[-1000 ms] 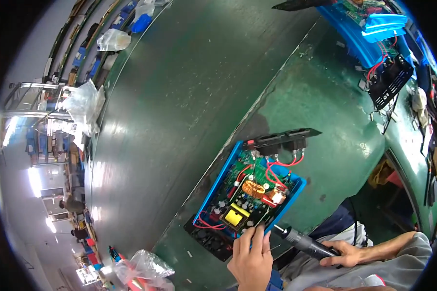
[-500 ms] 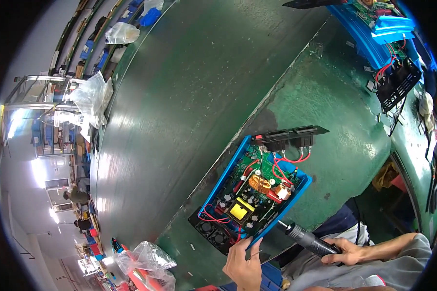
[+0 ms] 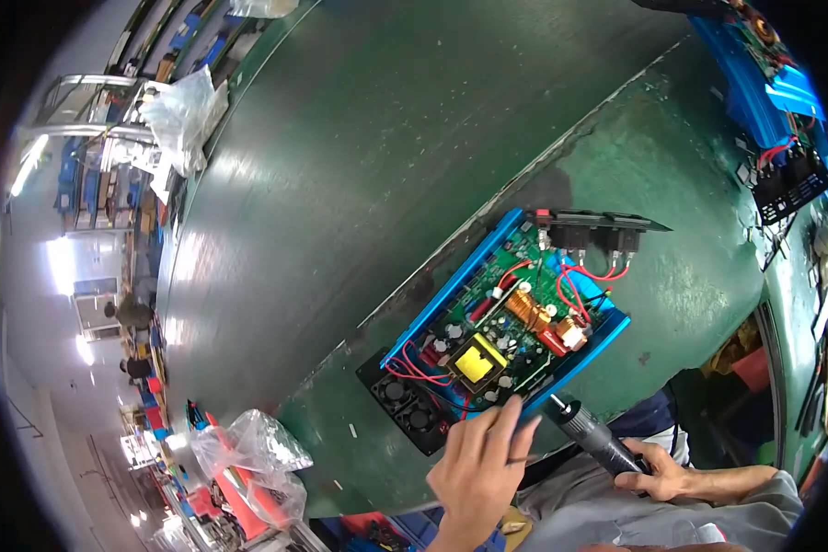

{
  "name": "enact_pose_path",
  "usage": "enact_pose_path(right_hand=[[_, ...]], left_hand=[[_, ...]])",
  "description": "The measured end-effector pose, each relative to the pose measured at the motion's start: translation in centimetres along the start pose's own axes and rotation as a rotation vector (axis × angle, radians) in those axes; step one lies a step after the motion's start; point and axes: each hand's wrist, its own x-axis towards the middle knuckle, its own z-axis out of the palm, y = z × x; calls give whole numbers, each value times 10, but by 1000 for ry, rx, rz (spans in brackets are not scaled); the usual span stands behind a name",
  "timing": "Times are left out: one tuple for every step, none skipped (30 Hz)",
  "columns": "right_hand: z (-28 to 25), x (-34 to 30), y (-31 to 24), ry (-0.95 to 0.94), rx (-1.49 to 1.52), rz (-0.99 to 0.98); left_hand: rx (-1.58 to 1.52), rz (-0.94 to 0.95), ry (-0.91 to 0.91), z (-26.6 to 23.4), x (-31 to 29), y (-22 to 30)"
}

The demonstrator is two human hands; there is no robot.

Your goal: Assembling a circuit board into a metal casing using an electric screwdriver.

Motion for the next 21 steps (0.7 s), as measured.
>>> enact_pose_path(right_hand=[[2, 1, 2, -8, -10, 8], [3, 3, 8, -19, 67, -36], [3, 3, 11, -27, 144, -82], [4, 5, 8, -22, 63, -132], [6, 5, 6, -21, 59, -126], [7, 5, 4, -11, 94, -121], [8, 5, 4, -1, 131, -118], [7, 5, 6, 4, 128, -114], [7, 6, 10, 14, 119, -117], [6, 5, 13, 25, 110, -119], [6, 4, 9, 28, 104, -116], [6, 2, 3, 40, 46, -89], [5, 1, -1, 51, -12, -62], [6, -1, -1, 52, -15, -58], [6, -2, 0, 35, 59, -41], [7, -2, 1, 15, 131, -23], [7, -1, 2, 0, 122, -23], [7, 0, 2, -113, 317, 51], [8, 2, 5, -228, 508, 132], [7, 6, 29, -334, 690, 145], [0, 9, 29, -311, 612, 156]], left_hand=[[0, -15, 2, 2, 1, -1], [17, 12, -24, 5, 2, -2], [33, 42, -49, 7, 1, -3], [22, 66, -58, 9, 0, -8], [18, 60, -58, 10, 0, -9], [23, 69, -64, 11, -1, -10], [29, 79, -71, 12, -2, -10], [23, 78, -71, 12, -1, -9], [21, 82, -81, 13, 0, -8], [19, 87, -91, 13, 1, -6], [12, 83, -88, 13, 1, -7], [1, 94, -94, 12, 1, -8], [-9, 105, -101, 12, 1, -9], [-13, 102, -101, 11, 2, -9], [-21, 98, -121, 11, 2, -9], [-27, 92, -140, 10, 2, -8], [-17, 79, -135, 9, 3, -8], [-18, 85, -138, 8, 4, -8], [-16, 88, -140, 8, 4, -9], [-17, 100, -121, 7, 6, -10], [-39, 87, -105, 9, 3, -12]])
